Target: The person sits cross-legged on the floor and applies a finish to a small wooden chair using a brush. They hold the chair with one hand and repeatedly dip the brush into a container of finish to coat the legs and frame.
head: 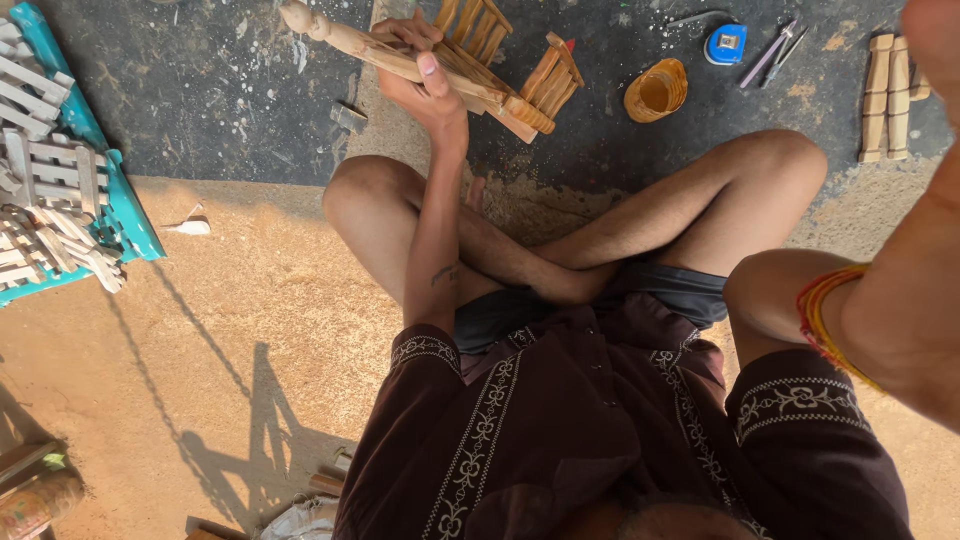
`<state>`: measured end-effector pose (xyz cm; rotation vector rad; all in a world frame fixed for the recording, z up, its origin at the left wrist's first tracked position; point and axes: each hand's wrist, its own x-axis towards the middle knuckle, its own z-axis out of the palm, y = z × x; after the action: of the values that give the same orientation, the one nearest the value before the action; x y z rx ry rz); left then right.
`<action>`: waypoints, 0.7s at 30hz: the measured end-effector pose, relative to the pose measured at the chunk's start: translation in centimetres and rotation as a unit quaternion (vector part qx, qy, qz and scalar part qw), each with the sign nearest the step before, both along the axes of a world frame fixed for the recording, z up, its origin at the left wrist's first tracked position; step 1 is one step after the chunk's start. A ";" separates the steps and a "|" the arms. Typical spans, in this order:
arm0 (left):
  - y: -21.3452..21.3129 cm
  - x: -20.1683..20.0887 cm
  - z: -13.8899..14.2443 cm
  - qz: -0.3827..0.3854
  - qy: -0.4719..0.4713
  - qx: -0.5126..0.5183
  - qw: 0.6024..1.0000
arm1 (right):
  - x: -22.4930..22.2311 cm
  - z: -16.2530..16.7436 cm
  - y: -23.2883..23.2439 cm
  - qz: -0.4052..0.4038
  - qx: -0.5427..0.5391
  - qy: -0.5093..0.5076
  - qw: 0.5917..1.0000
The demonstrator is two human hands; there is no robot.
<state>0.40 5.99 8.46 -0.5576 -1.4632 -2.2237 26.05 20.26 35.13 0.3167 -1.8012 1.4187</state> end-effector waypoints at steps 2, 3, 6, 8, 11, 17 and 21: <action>-0.2 -0.2 0.0 0.007 -0.002 -0.001 1.000 | -0.9 -0.1 -0.3 -0.002 -0.003 -0.001 1.000; -0.2 -0.3 0.1 0.009 -0.004 0.003 1.000 | -1.1 0.0 -0.4 0.003 -0.002 0.000 1.000; -0.3 -0.5 0.4 0.011 -0.012 0.007 1.000 | -1.5 0.0 -1.2 0.016 -0.001 0.000 1.000; -0.4 -0.5 0.6 0.021 -0.008 0.005 1.000 | -1.4 0.1 -2.0 0.026 0.002 0.002 1.000; -0.5 -0.2 0.6 0.037 -0.004 -0.012 0.999 | -0.7 0.2 -3.2 0.042 0.004 -0.003 0.999; -0.3 -0.9 -0.4 0.053 0.017 -0.016 0.998 | -1.7 -0.7 -3.5 0.053 0.004 0.003 0.999; -0.6 -1.1 -0.6 0.084 -0.006 -0.053 0.995 | -2.9 -1.0 -3.4 0.062 -0.005 0.009 0.998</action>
<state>-0.72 5.34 7.87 -0.4370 -1.5793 -2.0336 23.15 16.88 34.11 0.4422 -1.7842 1.5061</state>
